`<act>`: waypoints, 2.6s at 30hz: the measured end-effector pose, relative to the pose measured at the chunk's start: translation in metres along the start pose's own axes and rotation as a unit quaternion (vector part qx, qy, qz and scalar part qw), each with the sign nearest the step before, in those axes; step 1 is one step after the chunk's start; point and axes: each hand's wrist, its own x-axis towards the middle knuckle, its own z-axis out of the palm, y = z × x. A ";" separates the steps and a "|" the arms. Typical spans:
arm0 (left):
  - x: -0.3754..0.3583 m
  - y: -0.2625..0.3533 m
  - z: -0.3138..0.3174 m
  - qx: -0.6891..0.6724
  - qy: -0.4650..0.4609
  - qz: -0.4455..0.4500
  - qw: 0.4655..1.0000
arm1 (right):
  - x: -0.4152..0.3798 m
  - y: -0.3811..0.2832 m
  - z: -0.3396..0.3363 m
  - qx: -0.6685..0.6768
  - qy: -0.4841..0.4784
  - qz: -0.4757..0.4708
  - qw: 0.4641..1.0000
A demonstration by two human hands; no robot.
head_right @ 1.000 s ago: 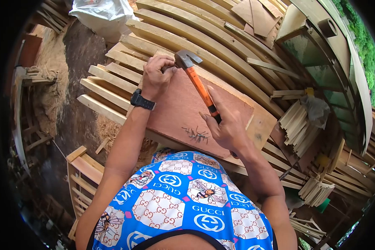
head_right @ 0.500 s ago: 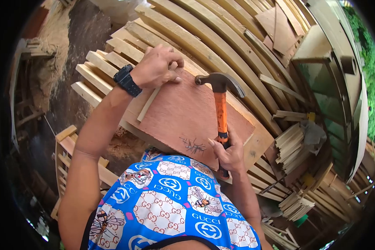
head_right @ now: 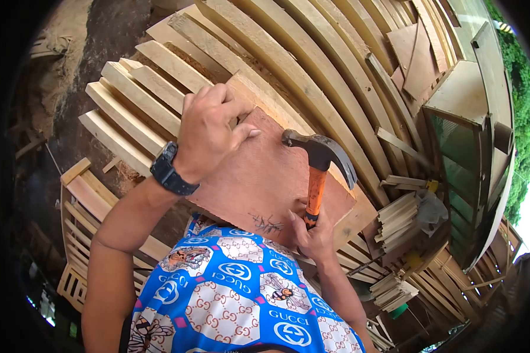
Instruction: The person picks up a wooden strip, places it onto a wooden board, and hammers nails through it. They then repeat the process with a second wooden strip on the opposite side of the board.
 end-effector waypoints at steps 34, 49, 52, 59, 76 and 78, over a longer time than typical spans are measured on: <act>0.047 -0.003 -0.019 0.072 -0.262 0.058 0.961 | -0.010 -0.045 -0.003 -0.094 0.094 -0.371 0.919; 0.052 -0.006 -0.016 0.047 -0.252 0.030 0.966 | 0.020 -0.037 0.008 -0.172 0.048 -0.258 0.949; 0.048 -0.008 -0.011 0.063 -0.229 0.043 0.970 | 0.009 -0.048 0.005 -0.139 0.101 -0.378 0.910; 0.053 -0.009 -0.013 0.033 -0.255 0.017 0.966 | 0.017 -0.035 0.009 -0.213 0.082 -0.270 0.936; 0.061 -0.008 -0.014 0.041 -0.290 0.024 0.956 | 0.008 -0.054 0.014 -0.195 0.065 -0.194 0.959; 0.063 -0.006 -0.016 0.063 -0.276 0.034 0.958 | -0.004 -0.068 0.000 -0.196 0.064 -0.180 0.962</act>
